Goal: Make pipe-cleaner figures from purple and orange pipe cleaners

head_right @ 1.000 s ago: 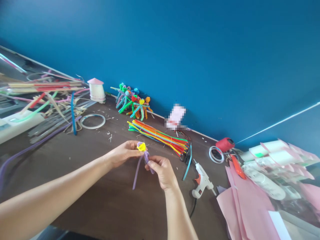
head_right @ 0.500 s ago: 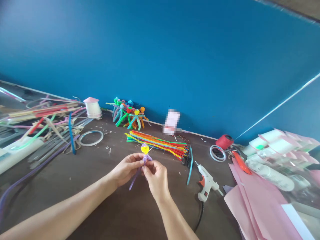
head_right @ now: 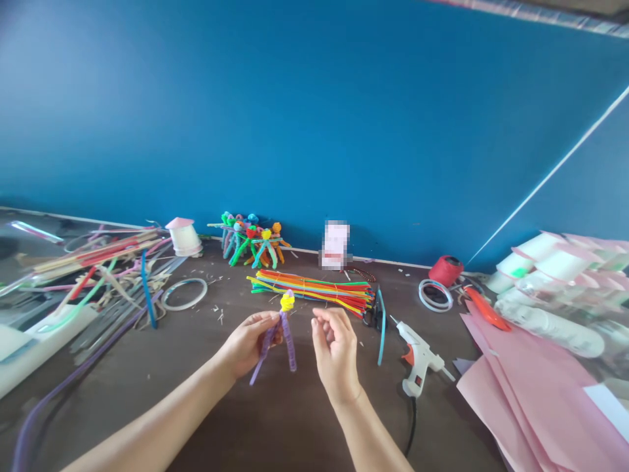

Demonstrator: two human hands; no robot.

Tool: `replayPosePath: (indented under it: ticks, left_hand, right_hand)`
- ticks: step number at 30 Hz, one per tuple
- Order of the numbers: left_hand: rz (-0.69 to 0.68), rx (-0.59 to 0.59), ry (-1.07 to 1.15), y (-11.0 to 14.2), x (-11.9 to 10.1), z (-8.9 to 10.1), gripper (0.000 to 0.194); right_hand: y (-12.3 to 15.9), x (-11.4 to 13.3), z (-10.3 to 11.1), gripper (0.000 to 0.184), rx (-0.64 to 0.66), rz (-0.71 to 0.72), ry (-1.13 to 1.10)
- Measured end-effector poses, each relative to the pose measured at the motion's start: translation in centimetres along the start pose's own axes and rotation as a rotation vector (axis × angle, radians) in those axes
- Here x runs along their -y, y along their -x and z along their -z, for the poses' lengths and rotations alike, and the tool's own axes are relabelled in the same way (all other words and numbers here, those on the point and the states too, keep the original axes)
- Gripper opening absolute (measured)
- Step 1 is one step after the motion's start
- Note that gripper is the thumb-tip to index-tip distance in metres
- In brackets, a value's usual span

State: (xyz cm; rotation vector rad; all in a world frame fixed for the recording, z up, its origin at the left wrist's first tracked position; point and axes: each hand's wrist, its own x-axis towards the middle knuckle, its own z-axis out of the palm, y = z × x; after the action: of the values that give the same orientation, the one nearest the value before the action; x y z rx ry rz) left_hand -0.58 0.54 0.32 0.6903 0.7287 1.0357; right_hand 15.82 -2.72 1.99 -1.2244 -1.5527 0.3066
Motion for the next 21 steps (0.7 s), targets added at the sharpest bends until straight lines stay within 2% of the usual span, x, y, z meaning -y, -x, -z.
replayPosePath:
  ticks: [3, 5, 8, 15, 21]
  left_hand:
    - [0.022, 0.029, -0.026, 0.2, 0.2, -0.3, 0.017]
    - [0.026, 0.047, -0.048, 0.3, 0.4, -0.5, 0.018]
    - [-0.014, 0.034, -0.086, 0.3, 0.7, -0.7, 0.019]
    - [-0.057, -0.109, -0.093, 0.1, 1.3, -0.8, 0.023]
    - [-0.057, -0.101, -0.118, 0.3, 1.4, -1.0, 0.021]
  right_hand:
    - [-0.2, -0.4, -0.3, 0.020, 0.032, 0.106, 0.058]
    - [-0.2, -0.4, -0.5, 0.016, 0.083, 0.129, 0.070]
    - [0.1, -0.4, -0.7, 0.012, 0.138, 0.093, 0.076]
    - [0.6, 0.0, -1.1, 0.013, 0.172, 0.029, 0.101]
    - [0.6, 0.3, -1.1, 0.014, 0.163, 0.074, 0.171]
